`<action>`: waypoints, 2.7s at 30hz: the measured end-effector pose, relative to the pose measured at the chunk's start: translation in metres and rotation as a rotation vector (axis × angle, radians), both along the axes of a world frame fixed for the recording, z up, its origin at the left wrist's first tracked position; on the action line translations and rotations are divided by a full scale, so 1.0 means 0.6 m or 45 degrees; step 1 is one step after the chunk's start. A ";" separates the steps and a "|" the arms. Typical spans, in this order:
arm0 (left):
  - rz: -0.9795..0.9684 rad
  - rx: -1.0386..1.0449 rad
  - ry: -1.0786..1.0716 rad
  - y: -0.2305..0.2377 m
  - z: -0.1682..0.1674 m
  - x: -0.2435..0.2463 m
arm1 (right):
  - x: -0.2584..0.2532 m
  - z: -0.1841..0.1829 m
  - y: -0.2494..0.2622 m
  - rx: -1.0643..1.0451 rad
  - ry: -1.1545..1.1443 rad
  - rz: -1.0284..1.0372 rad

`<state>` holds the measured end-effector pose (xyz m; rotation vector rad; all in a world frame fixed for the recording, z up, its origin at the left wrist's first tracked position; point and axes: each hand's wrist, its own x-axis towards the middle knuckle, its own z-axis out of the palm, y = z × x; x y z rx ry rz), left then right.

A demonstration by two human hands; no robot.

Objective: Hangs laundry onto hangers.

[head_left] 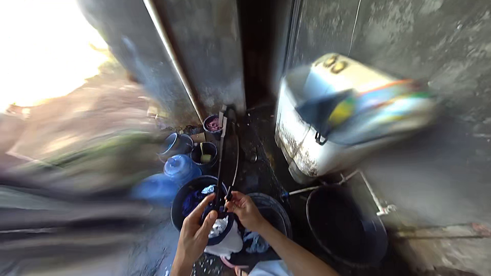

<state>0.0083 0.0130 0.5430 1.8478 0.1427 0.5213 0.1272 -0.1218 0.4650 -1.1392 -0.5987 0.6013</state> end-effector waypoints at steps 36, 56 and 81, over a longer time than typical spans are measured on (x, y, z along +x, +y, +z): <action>0.058 0.009 -0.560 -0.021 0.075 0.010 | 0.056 0.000 -0.087 -0.520 -0.216 -0.332; 0.126 -0.263 -0.084 0.032 0.103 0.024 | -0.037 0.010 -0.099 0.186 -0.334 -0.359; -0.596 0.599 0.303 0.105 0.062 0.073 | 0.099 0.183 -0.236 -0.469 -0.880 -0.330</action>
